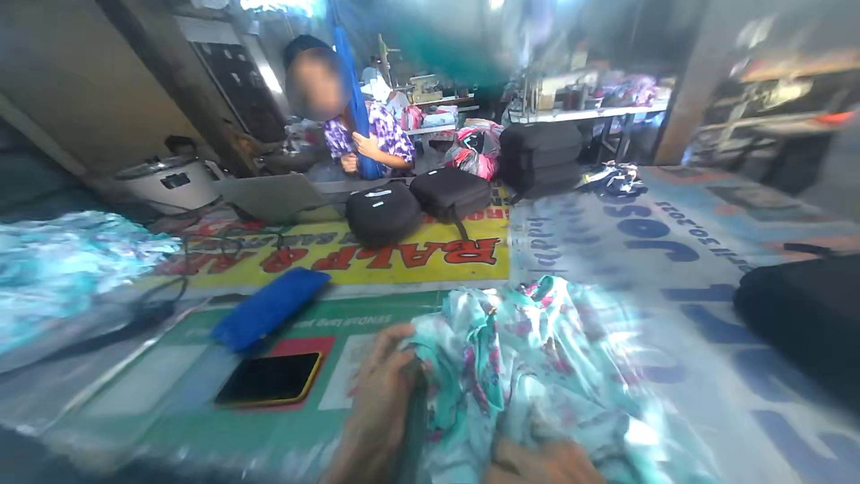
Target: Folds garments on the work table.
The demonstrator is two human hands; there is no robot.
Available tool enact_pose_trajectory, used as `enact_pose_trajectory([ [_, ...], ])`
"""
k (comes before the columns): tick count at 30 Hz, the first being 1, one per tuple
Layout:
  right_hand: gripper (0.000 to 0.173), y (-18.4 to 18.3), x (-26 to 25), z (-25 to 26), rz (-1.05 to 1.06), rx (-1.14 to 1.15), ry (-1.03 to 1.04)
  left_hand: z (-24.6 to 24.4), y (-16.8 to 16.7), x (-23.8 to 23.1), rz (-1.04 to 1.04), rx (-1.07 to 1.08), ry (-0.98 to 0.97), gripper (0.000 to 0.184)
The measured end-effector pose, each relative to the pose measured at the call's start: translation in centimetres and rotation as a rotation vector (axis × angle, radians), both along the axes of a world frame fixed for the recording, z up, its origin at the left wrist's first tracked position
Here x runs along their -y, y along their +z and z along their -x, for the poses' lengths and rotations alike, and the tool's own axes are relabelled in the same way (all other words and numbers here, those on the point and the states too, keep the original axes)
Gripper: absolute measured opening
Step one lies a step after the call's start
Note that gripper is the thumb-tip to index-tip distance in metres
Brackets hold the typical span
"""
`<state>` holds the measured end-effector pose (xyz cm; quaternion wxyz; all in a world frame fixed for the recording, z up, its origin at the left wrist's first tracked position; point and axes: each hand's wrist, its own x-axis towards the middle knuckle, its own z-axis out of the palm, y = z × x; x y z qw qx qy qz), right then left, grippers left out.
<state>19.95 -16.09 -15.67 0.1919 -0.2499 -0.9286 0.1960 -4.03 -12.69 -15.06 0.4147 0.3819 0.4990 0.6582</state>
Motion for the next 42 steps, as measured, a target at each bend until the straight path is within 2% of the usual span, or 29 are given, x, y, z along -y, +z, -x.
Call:
enact_pose_trajectory([
  [2, 0.034, -0.3, 0.0, 0.2, -0.031, 0.011, -0.049, 0.3, 0.5, -0.4, -0.078, -0.290, 0.051, 0.040],
  [4, 0.036, -0.4, 0.2, 0.4, -0.041, -0.009, -0.106, 0.2, 1.5, -1.9, -0.248, -0.614, 0.050, 0.035],
  [6, 0.039, -0.3, 0.5, 0.7, -0.017, -0.030, -0.164, -0.3, 2.1, -4.2, -0.348, -0.880, -0.053, 0.032],
  [7, 0.040, -0.4, 0.6, 0.8, -0.003, -0.027, -0.180, -0.6, 2.3, -5.6, -0.321, -0.972, -0.153, 0.036],
  [9, 0.039, -0.8, 0.7, 1.0, -0.016, -0.006, -0.182, -1.1, 2.0, -8.1, -0.163, -1.066, -0.371, 0.043],
  [10, 0.032, -1.1, 0.8, 1.0, -0.044, 0.008, -0.175, -1.3, 1.4, -9.3, -0.091, -1.098, -0.452, 0.045],
  [13, 0.008, -2.1, 1.0, 1.1, -0.126, -0.028, -0.166, -1.5, -1.3, -11.1, -0.061, -1.191, -0.441, 0.028],
  [16, 0.007, -2.7, 1.3, 0.8, -0.168, -0.089, -0.175, -1.6, -2.1, -10.8, -0.067, -1.189, -0.342, 0.024],
  [24, 0.007, -2.7, 1.6, 0.5, -0.189, -0.154, -0.168, -1.2, -3.0, -9.9, -0.206, -0.974, -0.126, 0.021],
  [27, 0.006, -1.5, 1.9, -0.4, -0.201, -0.240, -0.210, -1.1, -2.5, -9.6, -0.234, -0.961, -0.039, 0.022],
  [30, 0.004, 0.9, 1.5, -2.6, -0.201, -0.317, -0.264, -0.5, -2.5, -9.6, -0.357, -0.925, 0.026, 0.023],
  [34, 0.019, 2.8, -1.9, -7.2, -0.112, -0.455, -0.326, 0.0, -0.6, -9.7, -0.442, -0.865, -0.037, 0.023],
  [38, 0.018, 5.4, -6.0, -11.7, 0.145, -0.604, -0.412, -0.5, 2.2, -9.7, -0.369, -0.831, -0.147, 0.019],
  [42, 0.018, 6.6, -11.0, -13.9, 0.269, -0.616, -0.604, -1.4, 3.5, -11.6, -0.284, -0.861, -0.283, 0.020],
])
